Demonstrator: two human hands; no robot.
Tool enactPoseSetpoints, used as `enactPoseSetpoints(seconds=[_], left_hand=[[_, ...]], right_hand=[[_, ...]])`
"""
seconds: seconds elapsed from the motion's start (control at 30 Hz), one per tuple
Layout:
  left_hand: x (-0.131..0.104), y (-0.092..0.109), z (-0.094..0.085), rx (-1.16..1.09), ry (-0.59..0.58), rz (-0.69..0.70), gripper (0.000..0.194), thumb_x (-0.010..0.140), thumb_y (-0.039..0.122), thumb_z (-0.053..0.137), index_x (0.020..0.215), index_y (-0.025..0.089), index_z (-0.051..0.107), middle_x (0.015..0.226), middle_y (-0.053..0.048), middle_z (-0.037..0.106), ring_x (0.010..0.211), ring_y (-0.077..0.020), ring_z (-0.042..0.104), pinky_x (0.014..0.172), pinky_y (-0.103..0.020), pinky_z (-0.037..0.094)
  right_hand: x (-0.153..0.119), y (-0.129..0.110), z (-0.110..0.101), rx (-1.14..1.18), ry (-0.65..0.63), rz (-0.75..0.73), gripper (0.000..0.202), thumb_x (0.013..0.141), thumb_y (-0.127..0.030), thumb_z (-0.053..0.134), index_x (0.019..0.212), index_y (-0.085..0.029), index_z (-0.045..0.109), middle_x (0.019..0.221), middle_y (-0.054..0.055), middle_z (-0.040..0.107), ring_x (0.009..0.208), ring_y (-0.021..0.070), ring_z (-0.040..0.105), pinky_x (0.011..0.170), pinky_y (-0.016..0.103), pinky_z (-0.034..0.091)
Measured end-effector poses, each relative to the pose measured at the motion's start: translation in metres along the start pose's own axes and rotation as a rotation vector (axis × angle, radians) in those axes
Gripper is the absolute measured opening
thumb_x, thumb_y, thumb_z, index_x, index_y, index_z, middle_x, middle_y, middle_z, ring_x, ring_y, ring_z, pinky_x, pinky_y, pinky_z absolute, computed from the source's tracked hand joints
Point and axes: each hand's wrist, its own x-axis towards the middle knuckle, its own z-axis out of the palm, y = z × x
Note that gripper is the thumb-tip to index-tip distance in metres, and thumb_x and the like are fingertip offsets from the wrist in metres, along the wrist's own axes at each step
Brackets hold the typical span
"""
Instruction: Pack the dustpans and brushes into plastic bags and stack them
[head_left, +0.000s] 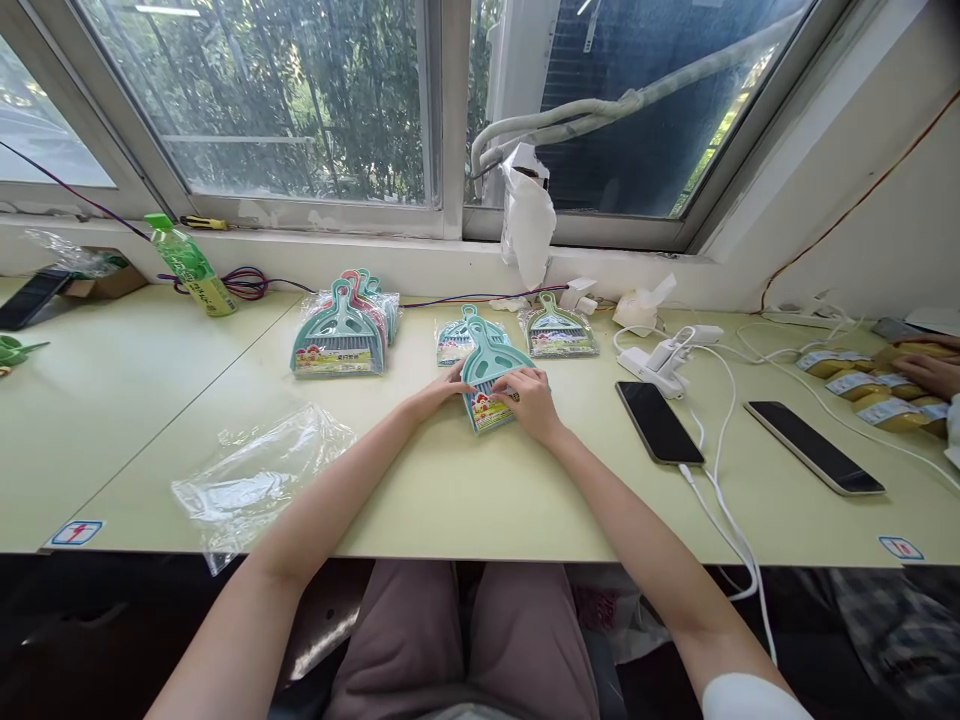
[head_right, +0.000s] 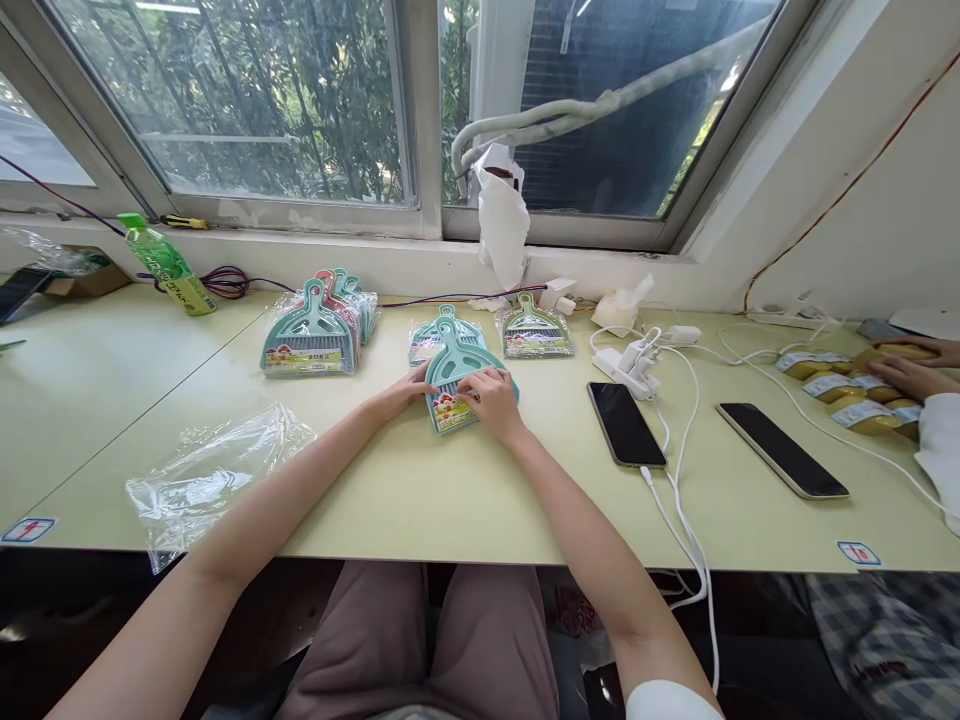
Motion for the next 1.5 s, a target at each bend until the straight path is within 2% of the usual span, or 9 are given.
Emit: enactPoseSetpoints(seconds=[0.1,0.2,0.33,0.4,0.73,1.0,1.2,1.33,1.5], left_hand=[[0.0,-0.001,-0.004,-0.059,-0.02,-0.048,0.081,0.063,0.022,0.067,0.139,0.03,0.043,0.125,-0.005,0.06,0.114,-0.0276,0.057,0.091,-0.037,0.049],[0.0,-0.001,-0.003,-0.051,-0.028,0.016,0.086,0.058,0.016,0.069,0.14,0.027,0.042,0.13,-0.006,0.057,0.118,-0.0282,0.054,0.096,-0.038,0.046],[-0.001,0.001,0.0,-0.038,-0.049,0.075,0.088,0.057,0.014,0.072,0.14,0.024,0.043,0.136,-0.008,0.053,0.126,-0.0292,0.047,0.104,-0.038,0.039],[-0.001,0.002,0.001,-0.033,-0.052,0.08,0.088,0.057,0.014,0.072,0.14,0.024,0.043,0.137,-0.007,0.052,0.128,-0.0292,0.045,0.105,-0.037,0.037],[-0.002,0.003,0.001,0.01,-0.092,0.071,0.094,0.059,0.018,0.076,0.144,0.025,0.036,0.141,-0.008,0.047,0.13,-0.0297,0.042,0.103,-0.038,0.039],[0.0,-0.001,-0.002,-0.052,-0.041,-0.083,0.067,0.076,0.04,0.064,0.139,0.03,0.043,0.12,-0.007,0.062,0.104,-0.0252,0.062,0.088,-0.036,0.048],[-0.002,0.006,0.004,0.043,-0.076,0.04,0.083,0.062,0.025,0.079,0.138,0.027,0.044,0.133,-0.008,0.054,0.124,-0.0283,0.049,0.1,-0.039,0.042],[-0.001,0.003,0.004,0.05,-0.026,0.04,0.091,0.057,0.021,0.082,0.139,0.024,0.043,0.135,-0.009,0.052,0.125,-0.0305,0.046,0.101,-0.041,0.042],[0.0,-0.002,0.002,-0.05,0.061,0.044,0.098,0.057,0.02,0.081,0.143,0.026,0.035,0.126,-0.009,0.058,0.118,-0.03,0.053,0.097,-0.042,0.046]], right_hand=[[0.0,0.002,-0.002,0.033,-0.014,0.051,0.016,0.089,-0.036,0.057,0.082,-0.026,0.067,0.089,0.003,0.071,0.094,0.0231,0.057,0.09,0.039,0.031],[0.002,0.0,-0.004,0.141,-0.02,0.101,0.02,0.088,-0.039,0.057,0.078,-0.026,0.068,0.086,0.003,0.071,0.092,0.0233,0.058,0.091,0.04,0.033],[0.005,-0.006,-0.008,0.425,0.01,0.19,0.025,0.083,-0.048,0.059,0.075,-0.026,0.068,0.083,0.003,0.07,0.084,0.021,0.06,0.079,0.034,0.043],[0.005,-0.007,-0.008,0.47,0.026,0.203,0.026,0.083,-0.048,0.059,0.075,-0.025,0.068,0.082,0.003,0.07,0.082,0.0205,0.06,0.075,0.033,0.043],[0.001,0.0,0.005,0.055,-0.005,0.064,0.017,0.089,-0.035,0.057,0.08,-0.026,0.069,0.086,0.002,0.071,0.09,0.0217,0.057,0.089,0.038,0.03],[0.001,-0.002,0.002,0.042,-0.001,0.041,0.017,0.088,-0.038,0.058,0.081,-0.027,0.069,0.086,0.001,0.07,0.092,0.022,0.058,0.091,0.038,0.029],[0.0,-0.001,0.003,0.018,-0.009,0.036,0.017,0.089,-0.036,0.056,0.081,-0.026,0.067,0.089,0.002,0.07,0.095,0.0225,0.057,0.091,0.038,0.029],[-0.001,-0.003,0.001,-0.033,0.014,0.033,0.015,0.09,-0.034,0.054,0.089,-0.026,0.067,0.099,0.004,0.068,0.102,0.0242,0.055,0.098,0.042,0.026],[0.0,-0.007,-0.007,-0.045,0.188,0.205,0.023,0.092,-0.032,0.046,0.106,-0.026,0.062,0.114,0.008,0.062,0.114,0.0266,0.05,0.103,0.046,0.025]])
